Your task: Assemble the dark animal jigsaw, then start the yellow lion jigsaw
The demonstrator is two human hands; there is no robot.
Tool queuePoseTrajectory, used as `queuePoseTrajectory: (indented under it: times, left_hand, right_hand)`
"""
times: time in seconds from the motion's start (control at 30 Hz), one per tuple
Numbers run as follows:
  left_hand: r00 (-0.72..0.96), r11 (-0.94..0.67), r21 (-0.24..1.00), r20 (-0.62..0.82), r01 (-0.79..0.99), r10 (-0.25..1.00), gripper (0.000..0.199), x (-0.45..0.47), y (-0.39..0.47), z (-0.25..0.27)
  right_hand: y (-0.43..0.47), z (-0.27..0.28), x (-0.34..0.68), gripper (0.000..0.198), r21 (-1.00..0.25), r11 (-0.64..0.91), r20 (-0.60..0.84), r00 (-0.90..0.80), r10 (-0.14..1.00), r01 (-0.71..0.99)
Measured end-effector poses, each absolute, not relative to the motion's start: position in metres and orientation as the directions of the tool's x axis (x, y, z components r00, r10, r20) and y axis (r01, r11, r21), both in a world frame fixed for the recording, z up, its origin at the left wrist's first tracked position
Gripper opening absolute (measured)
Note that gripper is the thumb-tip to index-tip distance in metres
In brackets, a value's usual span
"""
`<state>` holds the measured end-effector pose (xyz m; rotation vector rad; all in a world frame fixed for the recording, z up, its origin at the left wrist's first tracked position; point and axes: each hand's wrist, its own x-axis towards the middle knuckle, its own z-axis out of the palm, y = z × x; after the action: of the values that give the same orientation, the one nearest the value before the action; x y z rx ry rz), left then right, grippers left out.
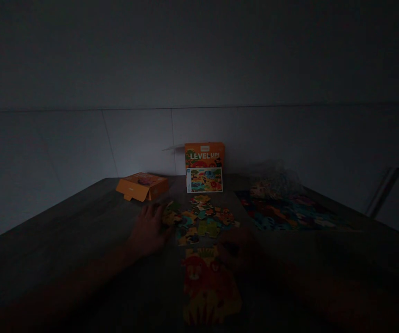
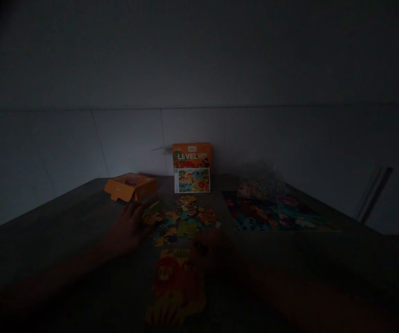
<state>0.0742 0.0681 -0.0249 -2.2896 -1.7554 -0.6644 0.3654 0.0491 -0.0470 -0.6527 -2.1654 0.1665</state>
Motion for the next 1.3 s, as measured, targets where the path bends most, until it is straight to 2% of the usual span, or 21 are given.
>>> queuePoseTrajectory:
  times: [0.07,0.13,0.27,0.47,0.5,0.57,0.63,0.7,0.73,0.8,0.87,1.0,1.07,1.2,1.3]
  left_hand:
    - [0.137,-0.205,0.183,0.326,0.962,0.936,0.059,0.065,0.081,-0.031]
    - [0.158,-0.228,0.240,0.279,0.944,0.947,0.052,0.061,0.087,-0.035]
    - [0.213,-0.336,0.343,0.351,0.877,0.912,0.042,0.063,0.085,-0.034]
    - [0.056,-0.320,0.436,0.517,0.841,0.854,0.043,0.065,0.079,-0.025]
    - [0.066,-0.363,0.421,0.573,0.831,0.817,0.041,0.066,0.075,-0.024]
    - [0.191,-0.563,0.310,0.726,0.766,0.661,0.032,0.070,0.062,-0.022]
    - [0.410,-0.791,0.098,0.813,0.604,0.414,0.026,0.078,0.044,-0.019]
    - [0.610,-0.914,-0.028,0.753,0.404,0.247,0.030,0.087,0.026,-0.017]
    - [0.674,-0.944,0.005,0.699,0.331,0.240,0.032,0.091,0.019,-0.016]
    - [0.737,-0.957,0.129,0.614,0.261,0.284,0.037,0.097,0.009,-0.016]
    - [0.726,-0.935,0.224,0.589,0.275,0.355,0.039,0.099,0.007,-0.016]
    - [0.654,-0.875,0.283,0.584,0.392,0.482,0.022,0.095,0.013,-0.016]
    - [0.641,-0.856,0.323,0.568,0.403,0.516,0.016,0.094,0.016,-0.016]
    - [0.551,-0.775,0.477,0.546,0.414,0.631,0.022,0.094,0.019,-0.019]
    - [0.478,-0.679,0.592,0.488,0.434,0.731,0.026,0.095,0.020,-0.024]
  right_hand:
    - [0.049,-0.047,0.367,0.026,-0.365,0.831,0.669,-0.503,0.547,0.419]
    - [0.048,-0.046,0.367,0.026,-0.390,0.809,0.633,-0.510,0.582,0.439]
    - [0.048,-0.043,0.367,0.028,-0.386,0.800,0.614,-0.519,0.595,0.460]
    - [0.050,-0.043,0.366,0.033,-0.385,0.792,0.627,-0.496,0.601,0.474]
    - [0.050,-0.042,0.366,0.031,-0.399,0.787,0.626,-0.487,0.608,0.470]
    - [0.048,-0.041,0.365,0.026,-0.449,0.778,0.617,-0.478,0.625,0.439]
    - [0.045,-0.040,0.364,0.048,-0.503,0.782,0.596,-0.507,0.622,0.368]
    - [0.043,-0.041,0.362,0.062,-0.486,0.835,0.593,-0.604,0.532,0.258]
    - [0.043,-0.041,0.361,0.060,-0.446,0.875,0.607,-0.654,0.451,0.189]
    - [0.045,-0.044,0.359,0.052,-0.353,0.933,0.633,-0.715,0.295,0.072]
    - [0.048,-0.046,0.359,0.047,-0.279,0.960,0.677,-0.707,0.207,0.015]
    - [0.049,-0.046,0.363,0.049,-0.246,0.963,0.725,-0.639,0.256,0.107]
    - [0.046,-0.042,0.366,0.052,-0.269,0.948,0.699,-0.643,0.312,0.168]
    - [0.040,-0.036,0.369,0.062,-0.342,0.908,0.596,-0.692,0.408,0.241]
    - [0.042,-0.038,0.369,0.067,-0.361,0.903,0.602,-0.682,0.416,0.232]
